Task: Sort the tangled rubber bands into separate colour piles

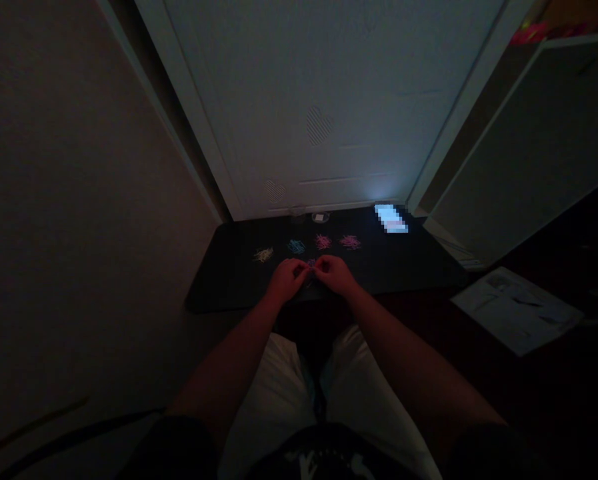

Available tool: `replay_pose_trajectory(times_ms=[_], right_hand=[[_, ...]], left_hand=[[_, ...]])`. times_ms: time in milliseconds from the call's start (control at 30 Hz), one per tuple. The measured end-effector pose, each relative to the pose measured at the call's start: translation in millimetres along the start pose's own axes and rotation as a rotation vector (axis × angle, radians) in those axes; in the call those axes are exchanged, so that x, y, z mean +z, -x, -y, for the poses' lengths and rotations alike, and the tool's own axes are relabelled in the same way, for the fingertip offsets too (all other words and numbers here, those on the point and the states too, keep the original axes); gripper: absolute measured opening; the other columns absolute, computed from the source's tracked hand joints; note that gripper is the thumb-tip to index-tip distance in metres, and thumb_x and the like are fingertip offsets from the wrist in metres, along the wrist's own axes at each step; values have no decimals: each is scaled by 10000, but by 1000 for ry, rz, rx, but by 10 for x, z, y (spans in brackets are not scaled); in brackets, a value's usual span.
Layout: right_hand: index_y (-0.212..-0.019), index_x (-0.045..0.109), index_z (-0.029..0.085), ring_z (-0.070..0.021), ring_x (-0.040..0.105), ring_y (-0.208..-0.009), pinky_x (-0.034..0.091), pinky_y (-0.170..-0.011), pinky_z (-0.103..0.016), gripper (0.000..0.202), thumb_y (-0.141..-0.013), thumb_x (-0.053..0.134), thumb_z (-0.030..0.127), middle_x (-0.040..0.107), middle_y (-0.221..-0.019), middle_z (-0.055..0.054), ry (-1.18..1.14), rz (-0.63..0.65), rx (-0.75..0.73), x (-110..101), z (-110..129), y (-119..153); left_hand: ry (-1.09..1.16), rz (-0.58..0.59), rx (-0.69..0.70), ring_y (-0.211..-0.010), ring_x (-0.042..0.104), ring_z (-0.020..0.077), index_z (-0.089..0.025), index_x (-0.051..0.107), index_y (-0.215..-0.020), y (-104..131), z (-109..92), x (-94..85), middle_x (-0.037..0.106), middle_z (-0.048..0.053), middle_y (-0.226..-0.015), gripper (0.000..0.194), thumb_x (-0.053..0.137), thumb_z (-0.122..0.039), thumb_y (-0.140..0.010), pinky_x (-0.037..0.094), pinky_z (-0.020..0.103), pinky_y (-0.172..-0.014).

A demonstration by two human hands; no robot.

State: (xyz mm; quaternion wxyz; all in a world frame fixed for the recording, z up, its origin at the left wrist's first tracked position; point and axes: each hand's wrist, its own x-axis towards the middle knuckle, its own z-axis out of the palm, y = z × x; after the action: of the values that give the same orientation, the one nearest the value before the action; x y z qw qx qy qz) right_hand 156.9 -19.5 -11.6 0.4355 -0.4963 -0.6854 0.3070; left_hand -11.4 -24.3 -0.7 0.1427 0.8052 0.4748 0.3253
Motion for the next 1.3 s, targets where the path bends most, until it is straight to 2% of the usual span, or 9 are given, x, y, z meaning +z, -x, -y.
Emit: replay_pose_trajectory(times_ms=[233, 633, 1033, 1200, 1300], right_hand=[[-619, 515, 178, -103, 462, -549, 358, -531, -222, 47, -653, 530, 206, 522, -579, 25, 3, -23, -16, 4, 25, 14], [-610, 485, 189, -104, 446, -550, 353, -536, -227, 80, -653, 539, 229, 493, -566, 35, -30, -11, -15, -15, 43, 18], [-602, 484, 188, -109, 454, -555, 362, -542, -234, 85, -651, 532, 239, 499, -574, 26, -34, -24, -20, -31, 42, 12], [-651, 544, 175, -115, 476, -559, 377, -547, -241, 62, -655, 536, 236, 535, -592, 15, -57, -44, -17, -39, 20, 8], [-749, 627, 159, -119, 498, -568, 389, -547, -243, 144, -673, 573, 269, 587, -626, 0, -48, -11, 8, -43, 29, 13]], left_hand=[[32, -20, 16, -823, 571, 168, -183, 627, -863, 5, -11, -5, 651, 33, -852, 112, 551, -259, -833, 447, 298, -750], [79, -39, -6, -794, 573, 148, -176, 624, -854, 4, -15, -7, 633, 33, -843, 109, 542, -245, -831, 457, 275, -729], [114, -16, -35, -765, 570, 136, -167, 623, -848, -13, 0, -4, 631, 28, -835, 119, 538, -245, -824, 457, 261, -721], [145, -54, -88, -750, 578, 135, -162, 633, -849, -24, 46, 22, 640, 25, -811, 126, 548, -249, -817, 461, 256, -702], [145, -46, -103, -739, 581, 133, -165, 648, -857, -22, 48, 27, 650, 27, -816, 142, 559, -268, -816, 466, 259, -706]])
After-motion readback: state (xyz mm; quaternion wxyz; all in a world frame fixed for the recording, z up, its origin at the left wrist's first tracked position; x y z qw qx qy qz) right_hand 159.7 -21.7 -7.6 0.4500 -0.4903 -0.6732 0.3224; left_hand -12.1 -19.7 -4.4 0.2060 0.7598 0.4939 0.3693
